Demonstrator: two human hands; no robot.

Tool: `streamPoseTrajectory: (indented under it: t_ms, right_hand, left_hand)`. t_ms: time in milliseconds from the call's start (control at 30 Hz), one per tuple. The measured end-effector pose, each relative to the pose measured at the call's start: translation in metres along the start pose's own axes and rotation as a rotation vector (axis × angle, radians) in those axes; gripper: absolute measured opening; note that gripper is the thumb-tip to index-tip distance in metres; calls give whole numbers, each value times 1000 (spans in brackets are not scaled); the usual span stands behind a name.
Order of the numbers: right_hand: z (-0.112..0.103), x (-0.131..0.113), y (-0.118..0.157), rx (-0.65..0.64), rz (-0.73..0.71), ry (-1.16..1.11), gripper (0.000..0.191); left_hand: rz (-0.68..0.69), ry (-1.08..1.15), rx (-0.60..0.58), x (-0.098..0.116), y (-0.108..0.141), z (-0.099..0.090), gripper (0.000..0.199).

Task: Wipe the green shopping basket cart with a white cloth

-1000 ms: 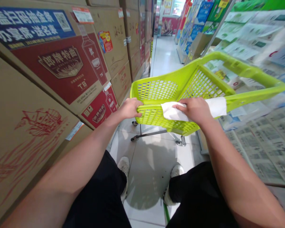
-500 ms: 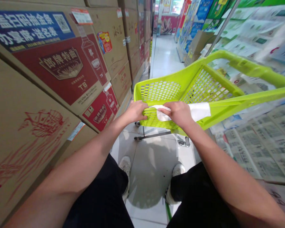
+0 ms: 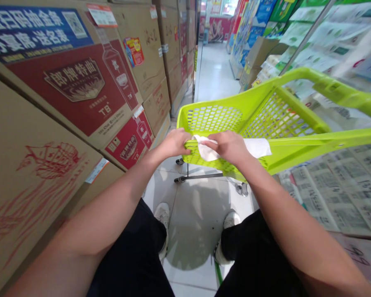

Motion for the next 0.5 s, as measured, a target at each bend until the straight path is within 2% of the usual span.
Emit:
streamPoseTrajectory:
  t_ms: [267,400,500]
  right_hand:
    - [-21,36,22,21,35,40,47]
    - [-16,34,19,50,45,71,52]
    - [-7,18,11,50,1,57,54]
  left_hand:
    - [-27,13,16,-16,2,-1,18]
    - [-46,-19,21,-12,4,-4,17]
    - [-32,-20,-2,-4,7,-6,18]
Point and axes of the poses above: each hand's wrist, its own y-axis away from the middle knuckle, its own z-axis out of the palm, x = y × z, the point moved 5 cm from there along -y, towards the middle knuckle, and after that the axes turned 3 degrees about z, right-handed, at the moved point
